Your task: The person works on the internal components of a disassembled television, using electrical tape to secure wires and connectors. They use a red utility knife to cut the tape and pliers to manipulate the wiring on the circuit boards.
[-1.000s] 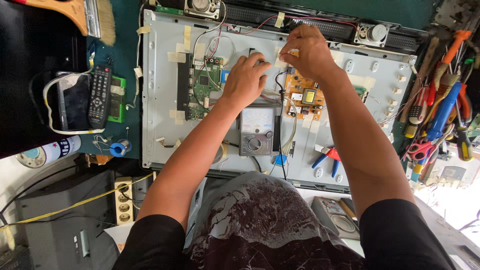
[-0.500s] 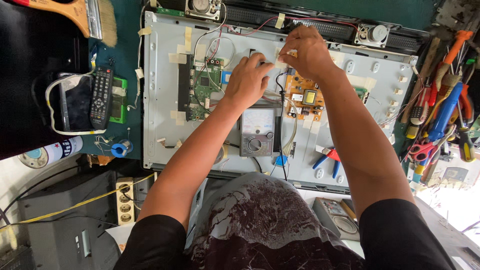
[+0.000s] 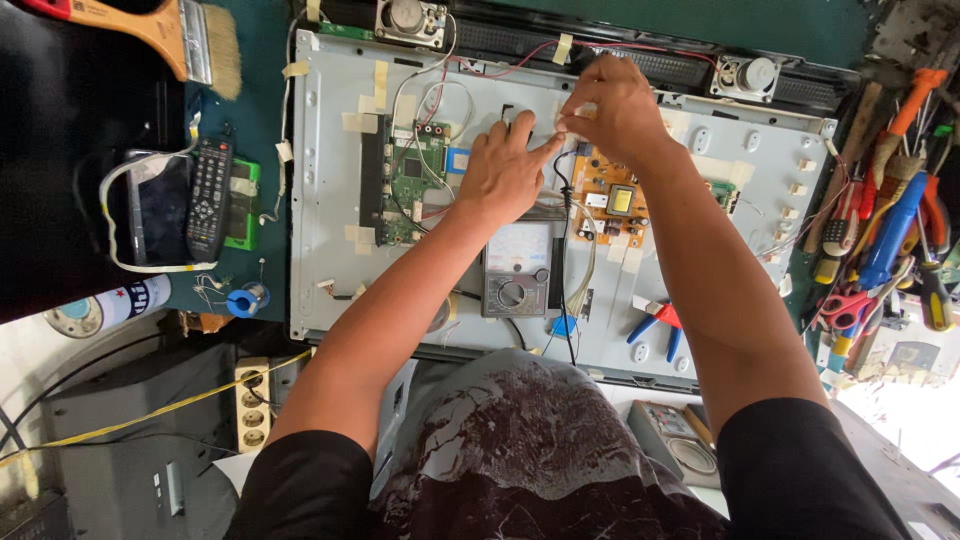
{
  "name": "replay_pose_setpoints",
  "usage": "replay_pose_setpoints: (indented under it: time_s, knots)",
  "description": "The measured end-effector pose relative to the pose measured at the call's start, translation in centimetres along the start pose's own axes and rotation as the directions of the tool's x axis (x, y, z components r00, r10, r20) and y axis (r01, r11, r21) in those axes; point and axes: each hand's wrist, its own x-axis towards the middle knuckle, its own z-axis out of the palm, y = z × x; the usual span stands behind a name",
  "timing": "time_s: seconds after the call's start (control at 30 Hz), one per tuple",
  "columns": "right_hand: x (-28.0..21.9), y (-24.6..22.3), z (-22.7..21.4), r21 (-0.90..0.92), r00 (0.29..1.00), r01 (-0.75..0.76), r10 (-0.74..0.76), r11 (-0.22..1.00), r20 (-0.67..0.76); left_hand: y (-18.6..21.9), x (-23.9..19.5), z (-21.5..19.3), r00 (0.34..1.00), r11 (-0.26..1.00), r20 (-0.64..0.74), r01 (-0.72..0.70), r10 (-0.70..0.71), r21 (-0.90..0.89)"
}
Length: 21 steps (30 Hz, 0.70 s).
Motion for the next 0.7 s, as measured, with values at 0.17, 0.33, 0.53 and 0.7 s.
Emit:
replay_pose_setpoints:
  time_s: [0.17, 0.33, 0.53, 0.7]
  knots:
    - [1.0, -0.5, -0.9, -0.096, 0.983, -0.169, 0.160, 0.981, -0.094, 0.1, 0.2, 0.3, 1.000, 1.000, 0.012, 0.006, -0.006, -0.007]
    - [1.8, -2.1, -1.8, -0.094, 0.968, -0.246, 0.239, 0.965, -0.074, -0.3, 0.2, 0.0, 1.000, 0.997, 0.026, 0.020, -0.018, -0.071]
    - [0.4, -0.2, -0.7, -0.175, 0.988, -0.107, 0.084, 0.979, -0.132, -0.3, 0.3, -0.4, 0.998, 0.991, 0.058, 0.045, -0.037, -0.127]
    - [0.4, -1.5, -1.3, -0.207, 0.964, -0.263, 0.264, 0.942, -0.025, -0.5, 0.5, 0.0, 0.994, 0.991, 0.110, 0.040, -0.026, -0.128]
